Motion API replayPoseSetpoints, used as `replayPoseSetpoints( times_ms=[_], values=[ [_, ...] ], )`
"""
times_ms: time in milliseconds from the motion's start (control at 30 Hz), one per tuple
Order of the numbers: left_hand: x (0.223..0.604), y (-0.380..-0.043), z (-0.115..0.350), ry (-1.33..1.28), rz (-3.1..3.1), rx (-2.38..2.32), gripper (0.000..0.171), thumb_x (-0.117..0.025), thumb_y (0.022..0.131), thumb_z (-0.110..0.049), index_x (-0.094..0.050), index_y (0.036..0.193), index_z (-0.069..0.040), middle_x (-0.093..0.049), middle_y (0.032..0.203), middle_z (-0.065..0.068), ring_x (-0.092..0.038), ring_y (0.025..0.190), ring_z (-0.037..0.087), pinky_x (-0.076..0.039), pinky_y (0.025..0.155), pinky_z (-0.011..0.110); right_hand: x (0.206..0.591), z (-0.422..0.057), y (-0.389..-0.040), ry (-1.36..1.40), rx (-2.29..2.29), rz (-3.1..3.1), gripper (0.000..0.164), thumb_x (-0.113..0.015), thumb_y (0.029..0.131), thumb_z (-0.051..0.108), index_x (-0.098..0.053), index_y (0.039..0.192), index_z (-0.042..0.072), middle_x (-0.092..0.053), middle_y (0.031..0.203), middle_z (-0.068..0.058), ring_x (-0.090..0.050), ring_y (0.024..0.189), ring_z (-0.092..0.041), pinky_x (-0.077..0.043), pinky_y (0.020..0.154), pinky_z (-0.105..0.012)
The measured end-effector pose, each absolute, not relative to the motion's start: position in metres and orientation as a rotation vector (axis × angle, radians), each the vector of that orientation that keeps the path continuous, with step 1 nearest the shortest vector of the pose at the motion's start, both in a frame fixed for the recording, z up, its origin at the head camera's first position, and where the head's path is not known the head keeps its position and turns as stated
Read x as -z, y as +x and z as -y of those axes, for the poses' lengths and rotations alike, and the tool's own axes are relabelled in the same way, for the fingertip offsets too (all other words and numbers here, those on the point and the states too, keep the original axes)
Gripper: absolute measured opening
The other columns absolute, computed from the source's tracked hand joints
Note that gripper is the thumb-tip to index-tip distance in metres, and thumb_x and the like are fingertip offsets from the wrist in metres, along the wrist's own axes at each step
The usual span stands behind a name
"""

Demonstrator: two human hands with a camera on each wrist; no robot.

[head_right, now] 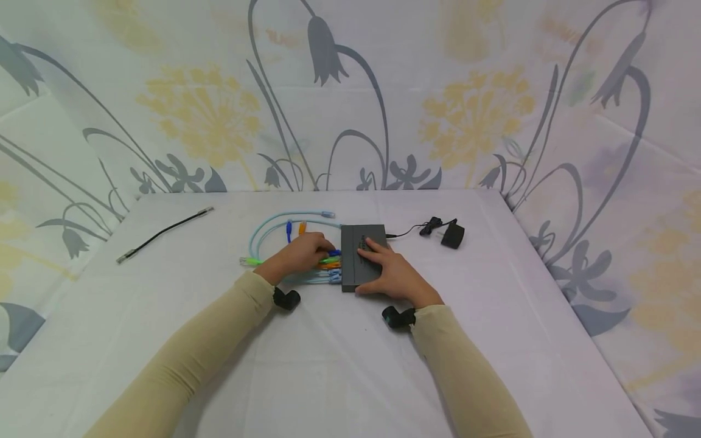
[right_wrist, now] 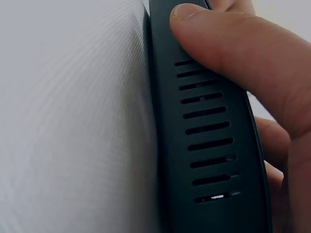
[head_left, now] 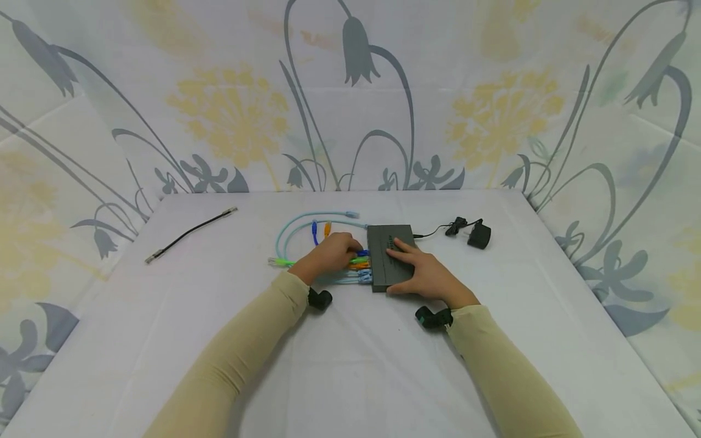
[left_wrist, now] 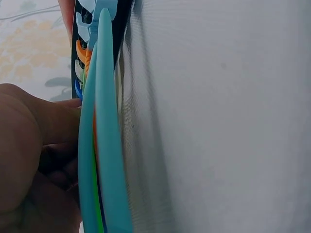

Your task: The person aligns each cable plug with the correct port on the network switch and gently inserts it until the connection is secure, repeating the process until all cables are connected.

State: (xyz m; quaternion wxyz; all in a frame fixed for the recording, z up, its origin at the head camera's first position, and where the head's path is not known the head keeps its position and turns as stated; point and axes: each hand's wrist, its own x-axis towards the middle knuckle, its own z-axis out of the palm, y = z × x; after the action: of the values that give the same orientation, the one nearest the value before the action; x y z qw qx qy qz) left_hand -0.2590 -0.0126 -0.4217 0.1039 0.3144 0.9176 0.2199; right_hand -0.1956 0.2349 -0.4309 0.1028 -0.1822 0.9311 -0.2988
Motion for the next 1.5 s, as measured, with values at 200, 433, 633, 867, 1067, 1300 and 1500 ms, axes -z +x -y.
replayPoseSetpoints(
  times_ms=[200, 433, 633, 867, 1067, 1300, 1500],
  values=[
    [0.421, -0.258, 0.015, 0.913, -2.702, -0.648, 0.029, -0.051, 0.098, -0.008, -0.068, 0.122, -0.006, -0.065, 0.11, 0.01, -0.062, 0.097, 0.021, -0.052, 0.09, 0.036, 0.429, -0.231, -0.195, -0.536, 0.862, -2.75, 0.095, -0.079, 0.071, 0.058, -0.037, 0.15, 0.027, -0.015, 0.163, 0.005, -0.019, 0.148, -0.039, -0.029, 0.113, -0.06],
    [0.421, -0.258, 0.016, 0.933, -2.709, -0.645, 0.028, -0.052, 0.098, -0.008, -0.068, 0.122, -0.005, -0.065, 0.11, 0.011, -0.062, 0.097, 0.021, -0.052, 0.089, 0.036, 0.432, -0.233, -0.196, -0.537, 0.861, -2.748, 0.095, -0.078, 0.07, 0.06, -0.036, 0.15, 0.029, -0.014, 0.163, 0.006, -0.017, 0.148, -0.038, -0.028, 0.113, -0.06],
    [0.422, -0.257, 0.015, 0.933, -2.706, -0.653, 0.029, -0.052, 0.098, -0.008, -0.068, 0.122, -0.005, -0.066, 0.11, 0.011, -0.061, 0.095, 0.02, -0.052, 0.089, 0.035, 0.434, -0.237, -0.196, -0.564, 0.866, -2.75, 0.095, -0.077, 0.071, 0.062, -0.035, 0.15, 0.032, -0.013, 0.163, 0.009, -0.016, 0.149, -0.037, -0.028, 0.113, -0.06],
    [0.422, -0.256, 0.015, 0.917, -2.704, -0.649, 0.028, -0.052, 0.098, -0.009, -0.067, 0.122, -0.005, -0.065, 0.112, 0.011, -0.062, 0.1, 0.022, -0.052, 0.091, 0.036, 0.436, -0.24, -0.195, -0.578, 0.863, -2.745, 0.094, -0.075, 0.071, 0.063, -0.033, 0.151, 0.033, -0.012, 0.163, 0.01, -0.015, 0.149, -0.037, -0.027, 0.113, -0.061],
    [0.421, -0.255, 0.015, 0.893, -2.703, -0.643, 0.029, -0.053, 0.099, -0.011, -0.066, 0.123, -0.005, -0.065, 0.116, 0.01, -0.062, 0.104, 0.021, -0.051, 0.093, 0.036, 0.437, -0.241, -0.195, -0.591, 0.859, -2.755, 0.095, -0.075, 0.071, 0.064, -0.034, 0.15, 0.033, -0.013, 0.163, 0.009, -0.016, 0.149, -0.037, -0.028, 0.112, -0.061],
    [0.419, -0.255, 0.018, 0.87, -2.699, -0.635, 0.029, -0.053, 0.1, -0.013, -0.066, 0.124, -0.006, -0.065, 0.121, 0.009, -0.061, 0.111, 0.022, -0.05, 0.098, 0.037, 0.438, -0.241, -0.197, -0.602, 0.873, -2.753, 0.095, -0.075, 0.071, 0.064, -0.034, 0.15, 0.034, -0.013, 0.163, 0.01, -0.016, 0.149, -0.037, -0.028, 0.112, -0.061],
    [0.419, -0.257, 0.024, 0.896, -2.707, -0.632, 0.027, -0.053, 0.099, -0.013, -0.067, 0.121, -0.006, -0.066, 0.12, 0.009, -0.061, 0.113, 0.024, -0.05, 0.098, 0.037, 0.438, -0.242, -0.197, -0.607, 0.879, -2.749, 0.095, -0.075, 0.071, 0.064, -0.034, 0.15, 0.034, -0.012, 0.163, 0.011, -0.015, 0.149, -0.036, -0.028, 0.113, -0.06]
  ],
)
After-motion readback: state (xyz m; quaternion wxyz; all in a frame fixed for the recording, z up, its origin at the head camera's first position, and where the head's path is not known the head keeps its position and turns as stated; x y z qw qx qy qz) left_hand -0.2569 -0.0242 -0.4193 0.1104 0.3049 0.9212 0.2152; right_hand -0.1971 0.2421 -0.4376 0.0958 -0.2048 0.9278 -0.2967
